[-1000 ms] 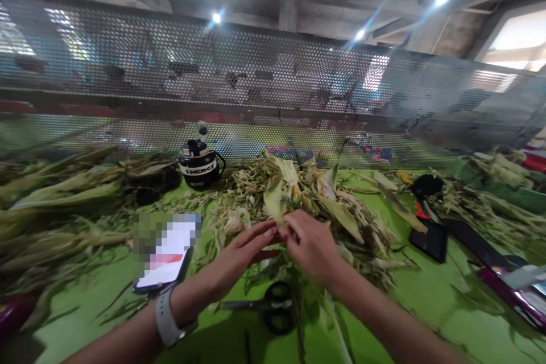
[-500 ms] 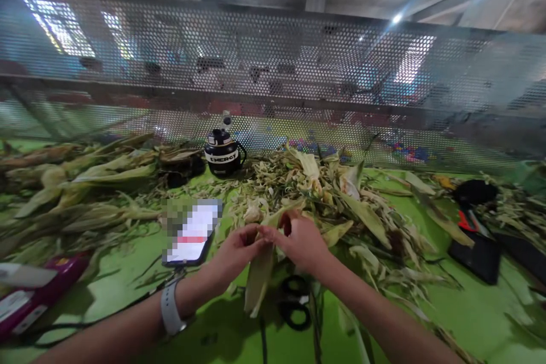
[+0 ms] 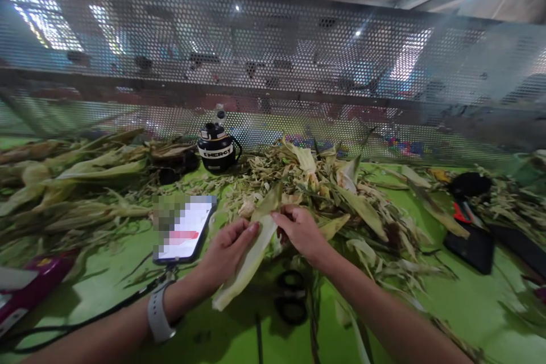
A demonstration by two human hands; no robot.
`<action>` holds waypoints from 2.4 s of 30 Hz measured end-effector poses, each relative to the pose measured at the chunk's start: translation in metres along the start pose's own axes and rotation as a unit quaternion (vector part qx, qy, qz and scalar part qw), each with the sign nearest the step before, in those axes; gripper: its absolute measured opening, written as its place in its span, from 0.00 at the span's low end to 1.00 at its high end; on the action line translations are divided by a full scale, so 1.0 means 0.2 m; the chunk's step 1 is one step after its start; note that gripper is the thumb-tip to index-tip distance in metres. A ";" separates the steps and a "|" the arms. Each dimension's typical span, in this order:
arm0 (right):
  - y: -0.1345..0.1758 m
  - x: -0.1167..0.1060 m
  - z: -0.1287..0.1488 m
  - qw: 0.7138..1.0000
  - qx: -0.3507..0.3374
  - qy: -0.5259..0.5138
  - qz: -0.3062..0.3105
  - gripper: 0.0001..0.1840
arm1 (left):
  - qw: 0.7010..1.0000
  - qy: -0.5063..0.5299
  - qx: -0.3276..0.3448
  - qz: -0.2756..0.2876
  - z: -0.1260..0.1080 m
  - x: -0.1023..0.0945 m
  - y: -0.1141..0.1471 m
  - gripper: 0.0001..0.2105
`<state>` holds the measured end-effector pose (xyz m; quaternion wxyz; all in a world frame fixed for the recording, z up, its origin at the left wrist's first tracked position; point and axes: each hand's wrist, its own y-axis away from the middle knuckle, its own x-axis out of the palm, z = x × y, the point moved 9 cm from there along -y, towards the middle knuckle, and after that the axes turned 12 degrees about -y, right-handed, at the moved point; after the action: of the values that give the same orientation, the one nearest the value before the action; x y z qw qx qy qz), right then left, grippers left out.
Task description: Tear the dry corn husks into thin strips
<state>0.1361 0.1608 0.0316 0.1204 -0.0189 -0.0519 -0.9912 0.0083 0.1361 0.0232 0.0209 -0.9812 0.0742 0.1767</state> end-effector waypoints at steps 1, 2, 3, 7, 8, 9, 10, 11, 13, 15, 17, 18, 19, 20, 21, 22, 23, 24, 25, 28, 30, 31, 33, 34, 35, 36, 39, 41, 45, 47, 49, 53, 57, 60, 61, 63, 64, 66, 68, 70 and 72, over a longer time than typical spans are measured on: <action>0.00 -0.01 0.01 1.000 -0.013 -0.004 -0.008 0.15 | 1.000 0.002 0.000 0.005 0.00 0.00 0.00 0.15; 0.00 -0.02 0.01 0.999 -0.021 -0.013 -0.022 0.13 | 1.000 0.003 -0.001 0.005 0.00 0.01 0.01 0.15; -0.01 -0.05 0.01 0.998 -0.026 -0.026 -0.045 0.12 | 1.000 0.003 -0.002 0.004 0.01 0.01 0.01 0.15; -0.02 -0.23 0.00 0.980 -0.042 -0.088 -0.175 0.16 | 1.000 -0.024 0.003 0.004 0.03 0.01 0.00 0.15; -0.02 -0.25 0.00 0.975 -0.047 -0.095 -0.194 0.18 | 0.999 -0.032 0.005 0.000 0.04 0.01 0.00 0.15; -0.02 -0.26 0.00 0.974 -0.047 -0.095 -0.198 0.20 | 0.999 -0.036 0.008 -0.008 0.04 0.00 0.00 0.15; -0.02 -0.25 -0.01 0.977 -0.040 -0.089 -0.192 0.22 | 0.999 -0.037 0.012 -0.022 0.04 -0.01 0.00 0.15; -0.02 -0.22 -0.02 0.982 -0.030 -0.073 -0.173 0.23 | 0.999 -0.034 0.018 -0.036 0.04 -0.03 0.00 0.15; -0.01 -0.12 -0.04 0.994 -0.016 -0.015 -0.107 0.23 | 0.997 -0.024 0.031 -0.060 0.02 -0.05 0.00 0.14; 0.01 0.01 -0.06 0.999 -0.028 0.032 -0.023 0.21 | 0.997 -0.010 0.040 -0.071 0.01 -0.07 -0.01 0.13; 0.03 0.11 -0.09 0.998 -0.036 0.030 0.040 0.20 | 0.997 0.012 0.037 -0.072 0.02 -0.07 -0.02 0.13; 0.03 0.13 -0.10 0.998 -0.031 0.016 0.058 0.20 | 0.997 0.028 0.032 -0.071 0.03 -0.07 -0.02 0.14; 0.04 0.15 -0.12 0.997 -0.019 0.001 0.069 0.20 | 0.996 0.046 0.026 -0.068 0.04 -0.07 -0.03 0.14; 0.04 0.15 -0.13 0.997 -0.004 -0.012 0.075 0.20 | 0.996 0.065 0.018 -0.064 0.06 -0.06 -0.04 0.14; 0.03 0.15 -0.14 0.997 0.009 -0.023 0.078 0.20 | 0.995 0.087 0.008 -0.056 0.07 -0.06 -0.04 0.15; 0.03 0.14 -0.14 0.996 0.018 -0.031 0.079 0.20 | 0.993 0.111 -0.005 -0.043 0.09 -0.04 -0.05 0.15; 0.03 0.14 -0.14 0.996 0.023 -0.036 0.077 0.20 | 0.990 0.135 -0.019 -0.024 0.11 -0.03 -0.05 0.16; 0.03 0.12 -0.14 0.996 0.028 -0.038 0.070 0.20 | 0.987 0.159 -0.033 0.000 0.12 -0.01 -0.06 0.17; 0.03 0.11 -0.13 0.997 0.033 -0.038 0.056 0.20 | 0.982 0.181 -0.045 0.029 0.14 0.02 -0.06 0.18; 0.03 0.07 -0.13 0.998 0.048 -0.042 0.025 0.21 | 0.972 0.201 -0.076 0.099 0.17 0.05 -0.04 0.19; 0.03 0.08 -0.15 0.996 0.061 -0.051 0.043 0.21 | 0.972 0.186 -0.093 0.111 0.20 0.04 -0.02 0.18; 0.03 0.09 -0.16 0.995 0.066 -0.056 0.057 0.21 | 0.972 0.179 -0.099 0.113 0.22 0.03 -0.01 0.18; 0.03 0.10 -0.18 0.992 0.077 -0.061 0.074 0.21 | 0.972 0.175 -0.106 0.118 0.24 0.02 0.01 0.17; 0.03 0.10 -0.20 0.992 0.084 -0.059 0.076 0.20 | 0.971 0.176 -0.105 0.124 0.25 0.02 0.01 0.17; 0.04 0.10 -0.21 0.992 0.091 -0.054 0.075 0.20 | 0.970 0.175 -0.104 0.131 0.25 0.02 0.02 0.17; 0.04 0.11 -0.22 0.991 0.100 -0.046 0.074 0.20 | 0.970 0.174 -0.102 0.139 0.26 0.03 0.03 0.17; 0.05 0.12 -0.22 0.989 0.121 -0.025 0.080 0.22 | 0.966 0.163 -0.101 0.171 0.26 0.04 0.04 0.18; 0.05 0.12 -0.20 0.988 0.123 -0.010 0.088 0.22 | 0.963 0.150 -0.102 0.200 0.26 0.06 0.05 0.18; 0.07 0.14 -0.20 0.985 0.115 0.020 0.124 0.22 | 0.962 0.128 -0.075 0.231 0.24 0.08 0.06 0.19; 0.10 0.17 -0.20 0.981 0.103 0.021 0.161 0.21 | 0.963 0.120 -0.056 0.235 0.23 0.08 0.07 0.18; 0.13 0.19 -0.20 0.976 0.090 0.027 0.196 0.22 | 0.962 0.115 -0.045 0.242 0.23 0.09 0.07 0.18; 0.14 0.17 -0.21 0.973 0.074 0.083 0.204 0.21 | 0.959 0.112 -0.033 0.258 0.23 0.12 0.08 0.17; 0.15 0.16 -0.23 0.969 0.091 0.074 0.216 0.21 | 0.956 0.108 -0.046 0.269 0.22 0.13 0.09 0.17; 0.17 0.18 -0.24 0.967 0.105 0.048 0.229 0.21 | 0.949 0.100 -0.068 0.292 0.22 0.14 0.11 0.17; 0.17 0.18 -0.24 0.966 0.113 0.045 0.229 0.20 | 0.946 0.093 -0.075 0.302 0.22 0.14 0.11 0.17; 0.18 0.18 -0.24 0.964 0.121 0.045 0.234 0.20 | 0.941 0.080 -0.080 0.320 0.23 0.14 0.13 0.17; 0.18 0.18 -0.25 0.962 0.122 0.043 0.239 0.20 | 0.939 0.075 -0.078 0.326 0.23 0.14 0.13 0.17; 0.18 0.19 -0.25 0.960 0.121 0.033 0.249 0.21 | 0.937 0.071 -0.069 0.335 0.23 0.14 0.13 0.17; 0.19 0.19 -0.27 0.959 0.129 0.019 0.253 0.22 | 0.937 0.076 -0.065 0.335 0.23 0.14 0.14 0.17; 0.19 0.19 -0.28 0.958 0.144 0.003 0.249 0.23 | 0.939 0.081 -0.064 0.329 0.23 0.14 0.14 0.17; 0.19 0.19 -0.28 0.958 0.142 0.012 0.249 0.22 | 0.940 0.082 -0.065 0.323 0.23 0.14 0.14 0.16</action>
<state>0.1072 0.1087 -0.0191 0.3655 -0.0016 -0.1847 -0.9123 0.0146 0.1081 -0.0309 -0.1072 -0.9147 0.3774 0.0968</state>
